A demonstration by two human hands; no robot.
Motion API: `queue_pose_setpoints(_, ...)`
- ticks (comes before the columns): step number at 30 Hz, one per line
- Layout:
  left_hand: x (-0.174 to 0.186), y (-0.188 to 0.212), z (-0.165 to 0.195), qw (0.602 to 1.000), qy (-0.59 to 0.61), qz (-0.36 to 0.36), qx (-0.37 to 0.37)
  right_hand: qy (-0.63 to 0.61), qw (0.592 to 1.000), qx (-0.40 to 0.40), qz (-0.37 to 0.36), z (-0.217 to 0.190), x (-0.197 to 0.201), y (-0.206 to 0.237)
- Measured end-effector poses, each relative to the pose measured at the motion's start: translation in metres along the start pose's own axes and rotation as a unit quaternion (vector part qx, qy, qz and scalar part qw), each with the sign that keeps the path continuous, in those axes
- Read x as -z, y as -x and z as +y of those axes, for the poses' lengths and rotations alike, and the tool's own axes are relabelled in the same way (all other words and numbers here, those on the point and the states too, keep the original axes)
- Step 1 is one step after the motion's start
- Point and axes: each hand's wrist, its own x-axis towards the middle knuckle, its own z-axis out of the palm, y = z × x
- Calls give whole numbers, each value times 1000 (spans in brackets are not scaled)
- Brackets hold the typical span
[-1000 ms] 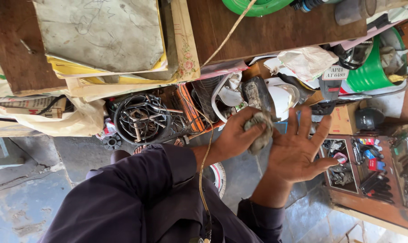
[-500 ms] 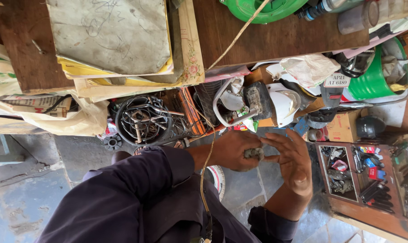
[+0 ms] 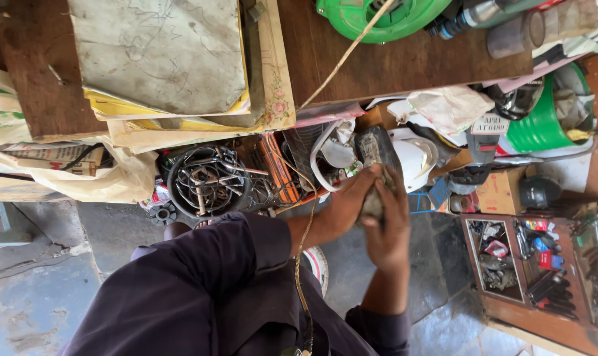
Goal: The person wipes a small metal part with a cloth, then picks up a bolt and wipes it as well. They continue to wipe the metal part and the bolt repeatedly, occasionally moving around the cluttered workshop.
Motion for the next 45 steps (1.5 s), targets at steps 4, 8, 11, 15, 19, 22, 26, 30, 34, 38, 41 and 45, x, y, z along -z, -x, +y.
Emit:
queue_pose_setpoints(4, -19, 16, 9, 973, 182, -123, 70, 3, 974, -86, 210, 34, -20, -6)
queue_pose_setpoints(8, -18, 28, 35, 984, 35, -174, 1, -193, 880, -258, 349, 69, -5, -8)
queue_pose_setpoints(11, -22, 26, 48, 978, -42, -186, -81, 162, 929, -125, 307, 64, 0, -6)
queue_pose_setpoints(15, -21, 9, 55, 928, -260, -105, -246, -64, 957, -153, 239, 16, -26, 5)
queue_pose_setpoints(19, -4, -5, 59, 946, -270, -43, -175, -348, 919, -98, 157, -17, -34, 14)
queue_pose_setpoints(22, -1, -9, 56, 983, -174, 59, -32, -476, 856, -123, 162, -11, -20, 10)
queue_pose_setpoints(26, -9, -11, 40, 996, -66, 14, 61, -474, 843, -106, 232, 5, -4, 1)
queue_pose_setpoints(30, -7, -15, 22, 998, -34, -44, -28, -465, 850, -99, 227, 4, 0, -2)
queue_pose_setpoints(34, 2, -18, 16, 995, 7, -99, -23, -565, 771, -125, 267, 2, 4, -2)
queue_pose_setpoints(38, 0, -22, 16, 994, 56, -81, 46, -664, 688, -105, 274, 16, 7, -2)
queue_pose_setpoints(41, -6, -27, 17, 993, 102, -63, -4, -711, 641, -117, 265, 26, 9, -1)
queue_pose_setpoints(45, -3, -34, 22, 992, 115, -32, -41, -737, 630, -96, 224, 31, 9, -4)
